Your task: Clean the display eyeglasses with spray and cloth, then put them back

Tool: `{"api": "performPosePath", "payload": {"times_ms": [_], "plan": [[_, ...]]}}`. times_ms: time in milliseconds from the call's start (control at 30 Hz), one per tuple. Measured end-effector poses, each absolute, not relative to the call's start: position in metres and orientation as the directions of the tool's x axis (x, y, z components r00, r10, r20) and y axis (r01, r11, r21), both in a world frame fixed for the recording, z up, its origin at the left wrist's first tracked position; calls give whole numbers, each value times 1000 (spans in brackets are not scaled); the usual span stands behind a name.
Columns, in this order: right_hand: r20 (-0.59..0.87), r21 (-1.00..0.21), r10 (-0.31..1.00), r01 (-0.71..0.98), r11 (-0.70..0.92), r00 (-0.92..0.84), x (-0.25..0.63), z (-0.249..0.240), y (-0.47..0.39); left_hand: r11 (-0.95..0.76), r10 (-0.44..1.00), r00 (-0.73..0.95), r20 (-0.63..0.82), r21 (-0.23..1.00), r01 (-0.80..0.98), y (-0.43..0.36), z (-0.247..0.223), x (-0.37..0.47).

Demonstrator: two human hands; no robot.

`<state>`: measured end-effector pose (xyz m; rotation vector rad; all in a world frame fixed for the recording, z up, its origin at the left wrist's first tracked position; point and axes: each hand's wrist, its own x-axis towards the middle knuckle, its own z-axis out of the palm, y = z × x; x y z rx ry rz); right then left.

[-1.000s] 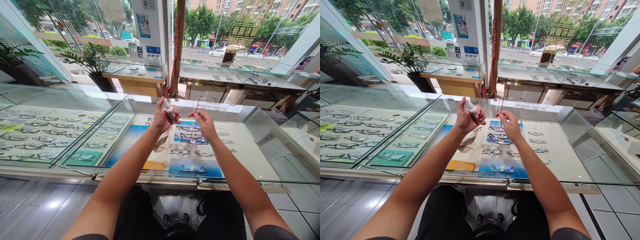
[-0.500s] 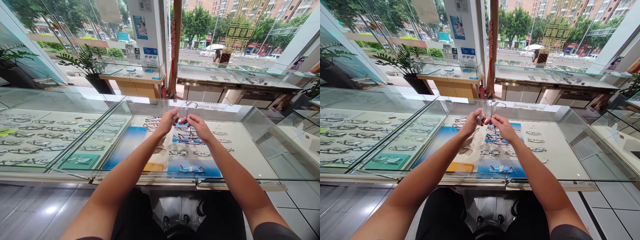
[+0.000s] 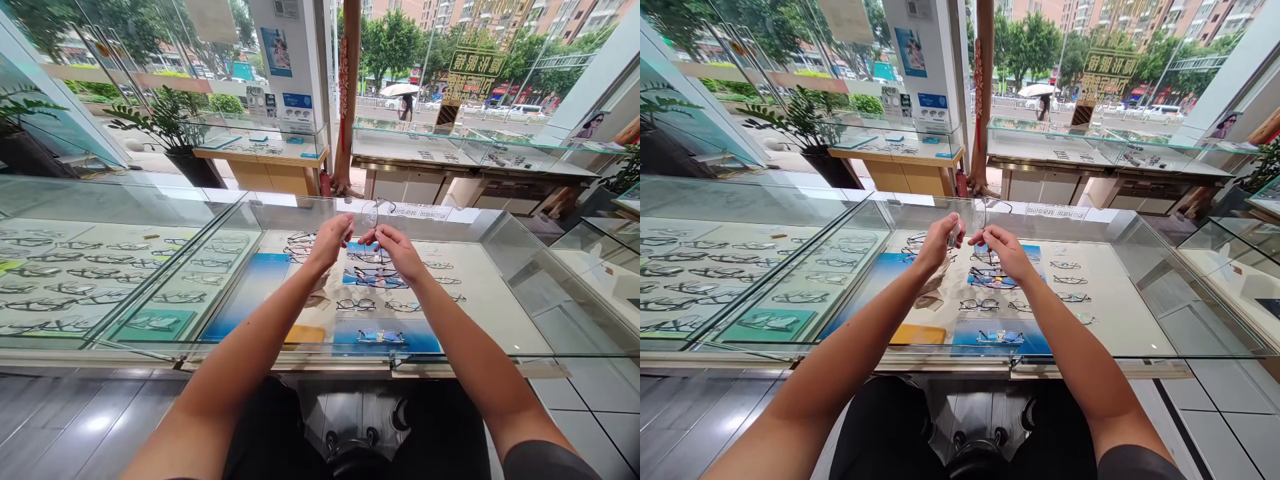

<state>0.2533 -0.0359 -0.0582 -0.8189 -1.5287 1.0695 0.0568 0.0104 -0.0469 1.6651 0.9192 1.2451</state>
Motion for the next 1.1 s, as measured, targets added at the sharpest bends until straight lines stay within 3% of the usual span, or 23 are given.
{"api": "performPosePath", "payload": {"times_ms": [333, 633, 733, 867, 967, 1100], "plan": [[340, -924, 939, -201, 325, -44, 257, -60, -27, -493, 842, 392, 370, 822, 284, 8, -58, 56], [340, -923, 940, -206, 326, -36, 256, -55, -31, -426, 847, 427, 316, 884, 191, 8, -54, 56], [327, -928, 945, -197, 316, -23, 256, -54, -32, -417, 888, 273, 370, 898, 141, 20, -52, 47], [324, -928, 946, -200, 316, -11, 259, -54, -31, -480, 852, -137, 506, 857, 186, 52, -46, 16], [332, -923, 943, -205, 326, 2, 260, -54, -30, -377, 781, -456, 426, 904, 200, 77, -44, -15], [332, -923, 943, -204, 327, 8, 262, -54, -29, -216, 670, -672, 317, 948, 232, 97, -48, -51]]}}
